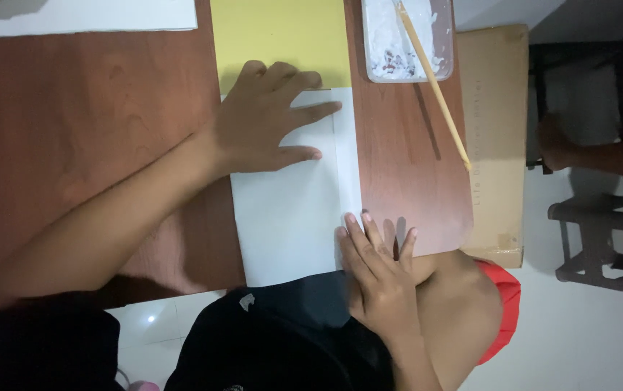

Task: A person is manually assembling a paper bag by folding paper and applying glue with a brush.

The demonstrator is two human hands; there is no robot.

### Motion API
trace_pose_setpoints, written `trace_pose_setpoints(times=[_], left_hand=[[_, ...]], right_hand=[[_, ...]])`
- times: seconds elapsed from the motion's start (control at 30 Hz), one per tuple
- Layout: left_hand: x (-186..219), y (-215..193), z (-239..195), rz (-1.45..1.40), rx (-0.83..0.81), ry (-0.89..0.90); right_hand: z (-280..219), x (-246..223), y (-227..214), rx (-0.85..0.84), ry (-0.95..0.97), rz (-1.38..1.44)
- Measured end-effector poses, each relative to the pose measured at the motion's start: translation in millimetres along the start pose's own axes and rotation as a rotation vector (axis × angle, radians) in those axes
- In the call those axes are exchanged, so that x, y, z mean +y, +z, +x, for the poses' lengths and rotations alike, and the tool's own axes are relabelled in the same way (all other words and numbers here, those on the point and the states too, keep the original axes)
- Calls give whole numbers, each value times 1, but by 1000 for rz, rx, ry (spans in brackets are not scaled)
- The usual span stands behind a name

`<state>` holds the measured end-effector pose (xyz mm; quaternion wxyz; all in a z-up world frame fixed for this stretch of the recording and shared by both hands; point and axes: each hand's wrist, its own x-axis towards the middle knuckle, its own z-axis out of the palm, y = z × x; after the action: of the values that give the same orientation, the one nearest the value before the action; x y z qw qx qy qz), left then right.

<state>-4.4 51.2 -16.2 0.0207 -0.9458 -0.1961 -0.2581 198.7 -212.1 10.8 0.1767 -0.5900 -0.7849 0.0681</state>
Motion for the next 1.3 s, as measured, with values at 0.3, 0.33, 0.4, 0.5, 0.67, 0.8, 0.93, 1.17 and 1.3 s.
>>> trace_pose_setpoints(times=[0.3, 0.33, 0.4, 0.5, 0.67, 0.8, 0.93, 1.17, 1.3], left_hand=[[-8, -2, 3, -47, -5, 81], [-8, -3, 4, -50, -4, 81], [-7, -6, 5, -86, -54, 95], [-9, 1, 2, -147, -54, 42], [-7, -1, 2, -223, -146, -22], [-8, -5, 3, -216, -191, -26], [-12, 1, 2, -182, -193, -19], [-12, 3, 4, -136, -198, 11], [-11, 5, 3, -94, -157, 26]], right_hand=[[-11, 5, -10, 123, -144, -13], [-8, 5, -13, 121, -142, -14], [0, 5, -20, 177, -169, 80], [14, 11, -30, 223, -190, 150], [73, 37, -31, 160, -70, 141], [108, 45, -17, -307, -55, 33], [80, 39, -14, -308, -183, -16], [22, 31, -25, -382, -378, -234], [4, 32, -39, -353, -431, -120]])
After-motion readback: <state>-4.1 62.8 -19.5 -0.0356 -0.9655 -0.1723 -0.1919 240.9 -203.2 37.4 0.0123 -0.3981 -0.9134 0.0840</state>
